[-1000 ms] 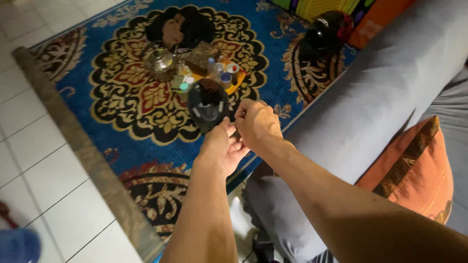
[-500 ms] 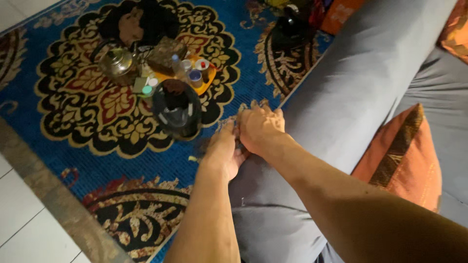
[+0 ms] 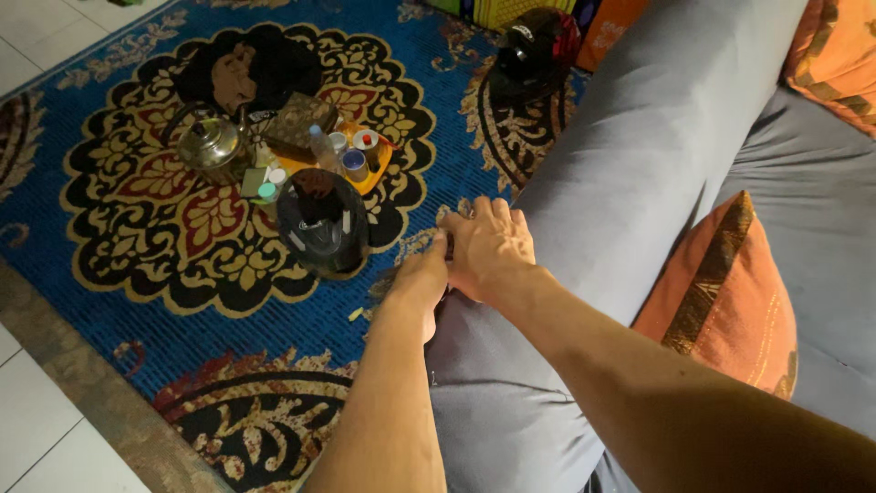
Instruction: The person tidies a bed by first placing a helmet on a nearby table, then picking up and discarding a small item into a plastic bag. They smooth the gray bedsheet, pick up an orange pillow, and use a straw broom to dust the pillow before placing it back on the bed and smoothing the sheet again.
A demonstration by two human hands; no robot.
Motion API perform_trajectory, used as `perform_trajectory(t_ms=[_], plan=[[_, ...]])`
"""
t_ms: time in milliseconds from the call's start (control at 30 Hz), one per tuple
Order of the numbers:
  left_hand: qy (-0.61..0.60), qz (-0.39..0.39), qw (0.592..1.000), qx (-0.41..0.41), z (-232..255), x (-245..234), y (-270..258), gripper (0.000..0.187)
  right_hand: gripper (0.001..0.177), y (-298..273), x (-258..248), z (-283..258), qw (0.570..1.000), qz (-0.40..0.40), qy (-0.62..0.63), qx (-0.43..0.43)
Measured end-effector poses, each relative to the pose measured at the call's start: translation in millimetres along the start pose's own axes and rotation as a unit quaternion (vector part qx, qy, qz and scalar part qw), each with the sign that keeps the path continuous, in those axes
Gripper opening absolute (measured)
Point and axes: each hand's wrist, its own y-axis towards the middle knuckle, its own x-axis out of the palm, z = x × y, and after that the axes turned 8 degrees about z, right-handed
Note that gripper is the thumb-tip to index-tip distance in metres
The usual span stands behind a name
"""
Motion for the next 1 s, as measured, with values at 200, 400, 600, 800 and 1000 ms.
perform_trajectory(t_ms=[200,400,600,800,1000], plan=[[0.015,0.018,0.999,0.038,-5,4,-8,0.068,0.048,-11,-5,5,0.999,0.009,0.045,0.021],[-0.014,-0.02,0.996,0.085,-3,9,-15,0.068,0.055,-28,-20,3,0.997,0.027,0.065,0.036],[-0.027,0.036,0.988,0.15,17,30,-41,0.068,0.066,-62,-67,0,0.988,-0.007,0.11,0.108],[0.03,0.129,0.946,0.295,60,62,-91,0.064,0.073,-102,-120,24,0.982,0.078,0.119,0.126],[-0.121,0.037,0.938,0.322,62,111,-174,0.048,0.063,-159,-170,54,0.957,0.123,0.155,0.211]])
